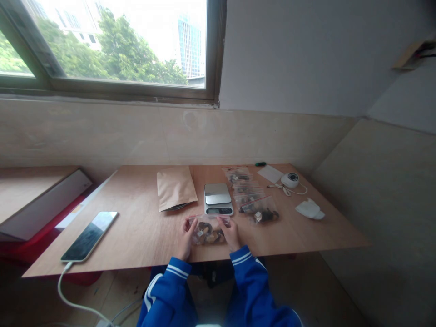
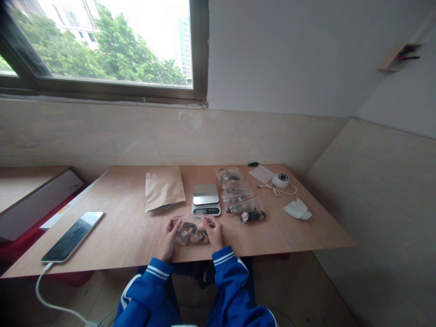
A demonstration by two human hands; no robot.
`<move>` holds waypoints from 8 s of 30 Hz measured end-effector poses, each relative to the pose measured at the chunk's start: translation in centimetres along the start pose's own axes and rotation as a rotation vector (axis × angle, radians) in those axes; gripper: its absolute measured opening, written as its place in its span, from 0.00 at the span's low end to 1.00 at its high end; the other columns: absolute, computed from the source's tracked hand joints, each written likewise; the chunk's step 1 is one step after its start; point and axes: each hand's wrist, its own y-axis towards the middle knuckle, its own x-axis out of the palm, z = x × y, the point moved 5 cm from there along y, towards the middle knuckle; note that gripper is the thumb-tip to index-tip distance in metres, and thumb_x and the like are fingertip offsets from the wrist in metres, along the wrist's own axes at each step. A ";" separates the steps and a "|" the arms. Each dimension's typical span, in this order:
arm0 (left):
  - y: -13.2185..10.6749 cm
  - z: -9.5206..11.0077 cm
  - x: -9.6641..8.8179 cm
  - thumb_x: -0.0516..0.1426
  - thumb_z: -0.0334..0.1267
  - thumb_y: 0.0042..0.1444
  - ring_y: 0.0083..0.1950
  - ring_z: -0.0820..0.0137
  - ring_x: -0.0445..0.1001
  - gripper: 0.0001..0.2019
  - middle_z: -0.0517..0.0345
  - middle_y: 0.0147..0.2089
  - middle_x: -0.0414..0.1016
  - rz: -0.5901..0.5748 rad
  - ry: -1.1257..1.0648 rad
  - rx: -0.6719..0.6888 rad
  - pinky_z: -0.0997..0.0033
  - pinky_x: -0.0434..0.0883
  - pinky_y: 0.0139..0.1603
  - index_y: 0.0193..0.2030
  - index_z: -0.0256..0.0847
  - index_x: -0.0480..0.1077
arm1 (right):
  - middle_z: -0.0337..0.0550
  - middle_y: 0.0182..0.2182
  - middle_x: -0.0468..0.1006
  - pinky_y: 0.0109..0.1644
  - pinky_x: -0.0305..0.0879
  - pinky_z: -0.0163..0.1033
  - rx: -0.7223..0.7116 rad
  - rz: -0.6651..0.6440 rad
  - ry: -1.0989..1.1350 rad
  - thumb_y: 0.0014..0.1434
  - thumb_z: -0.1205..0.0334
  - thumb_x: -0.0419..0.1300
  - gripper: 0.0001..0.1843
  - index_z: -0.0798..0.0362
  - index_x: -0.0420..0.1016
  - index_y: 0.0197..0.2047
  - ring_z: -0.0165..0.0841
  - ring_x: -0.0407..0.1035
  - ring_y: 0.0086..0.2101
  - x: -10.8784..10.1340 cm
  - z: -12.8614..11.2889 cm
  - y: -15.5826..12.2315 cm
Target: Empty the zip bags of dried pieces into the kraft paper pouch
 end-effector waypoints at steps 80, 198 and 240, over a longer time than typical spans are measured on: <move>-0.7 1.3 1.1 0.63 0.48 0.47 0.36 0.66 0.74 0.15 0.55 0.31 0.75 -0.121 0.208 0.042 0.71 0.70 0.38 0.33 0.37 0.75 | 0.44 0.31 0.81 0.43 0.70 0.40 -0.063 -0.246 0.001 0.53 0.51 0.64 0.14 0.54 0.79 0.33 0.37 0.75 0.35 1.0 -1.7 -0.5; -1.2 1.6 1.1 0.45 0.64 0.56 0.29 0.67 0.65 0.31 0.56 0.24 0.68 -0.097 0.438 0.031 0.67 0.63 0.33 0.26 0.39 0.75 | 0.55 0.60 0.64 0.56 0.58 0.53 -0.460 0.358 -1.234 0.62 0.49 0.46 0.28 0.55 0.65 0.60 0.49 0.61 0.56 -11.9 0.7 4.5; 3.6 5.9 -4.5 0.57 0.36 0.53 0.64 0.46 0.57 0.32 0.37 0.66 0.51 0.403 1.236 0.355 0.43 0.61 0.58 0.65 0.39 0.55 | 0.56 0.58 0.66 0.57 0.57 0.52 -0.431 0.336 -1.161 0.61 0.50 0.47 0.28 0.56 0.68 0.58 0.48 0.61 0.56 -12.0 -0.4 4.1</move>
